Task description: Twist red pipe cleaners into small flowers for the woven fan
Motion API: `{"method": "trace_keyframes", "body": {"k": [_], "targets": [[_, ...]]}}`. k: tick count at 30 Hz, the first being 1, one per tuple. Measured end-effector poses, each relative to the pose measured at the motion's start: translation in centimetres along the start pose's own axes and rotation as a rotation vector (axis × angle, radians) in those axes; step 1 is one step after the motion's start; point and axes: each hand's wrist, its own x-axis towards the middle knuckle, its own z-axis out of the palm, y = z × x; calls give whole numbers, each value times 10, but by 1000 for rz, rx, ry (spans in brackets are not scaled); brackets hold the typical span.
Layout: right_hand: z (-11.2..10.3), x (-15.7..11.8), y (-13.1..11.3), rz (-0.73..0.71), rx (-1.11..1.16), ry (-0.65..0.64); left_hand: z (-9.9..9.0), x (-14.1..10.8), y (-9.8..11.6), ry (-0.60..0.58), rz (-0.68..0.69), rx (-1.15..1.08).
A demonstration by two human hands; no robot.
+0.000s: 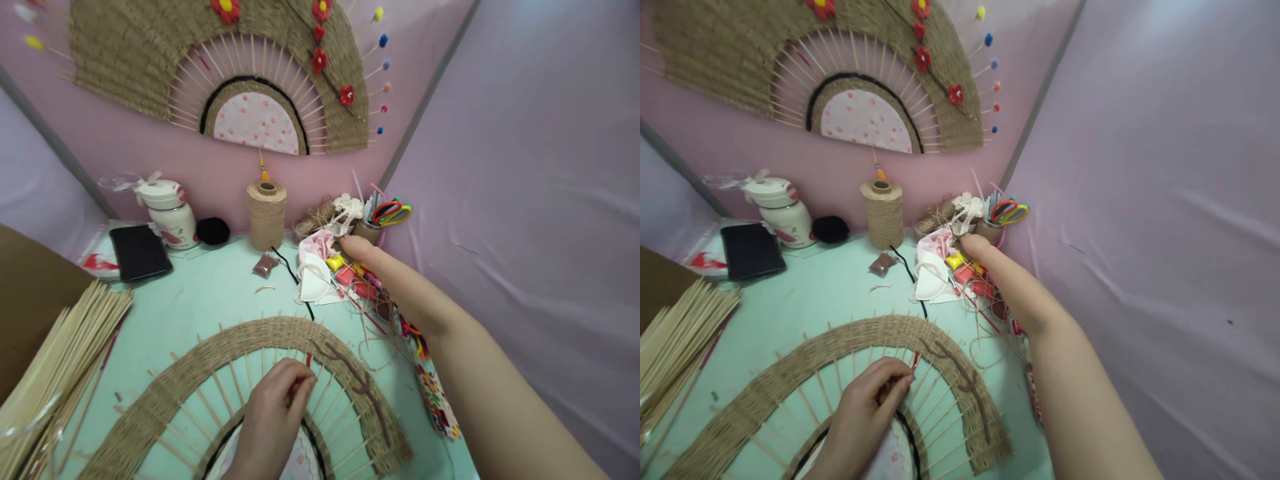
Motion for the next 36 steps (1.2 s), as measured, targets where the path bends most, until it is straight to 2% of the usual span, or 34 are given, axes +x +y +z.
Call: {"method": "trace_keyframes", "body": {"k": [3,7,11,13,16,17,19,21,25,36], "targets": [[-10,-16,5,64,-11,44,0,1,1,17,-22,-77],[-32,-45,12,138,15,142,-1,3,2,42,-205,-353],[-59,-80,-1,145,103,261,-3,7,6,87,-347,-625],[-67,-102,-23,106,176,292,-5,9,7,131,-409,-721],[-67,-139,-70,-34,322,232,-8,10,7,238,-486,-925],[-64,-151,-87,-100,397,181,-8,11,7,259,-492,-980],[-56,-175,-119,-244,752,16,-10,11,7,281,-476,-1092],[-49,-192,-144,-277,943,-69,-10,11,6,278,-496,-1170],[-42,-205,-164,-274,1019,-98,-8,12,5,258,-533,-1259],[-46,-212,-162,-302,978,-70,-7,11,4,245,-547,-1315]]}}
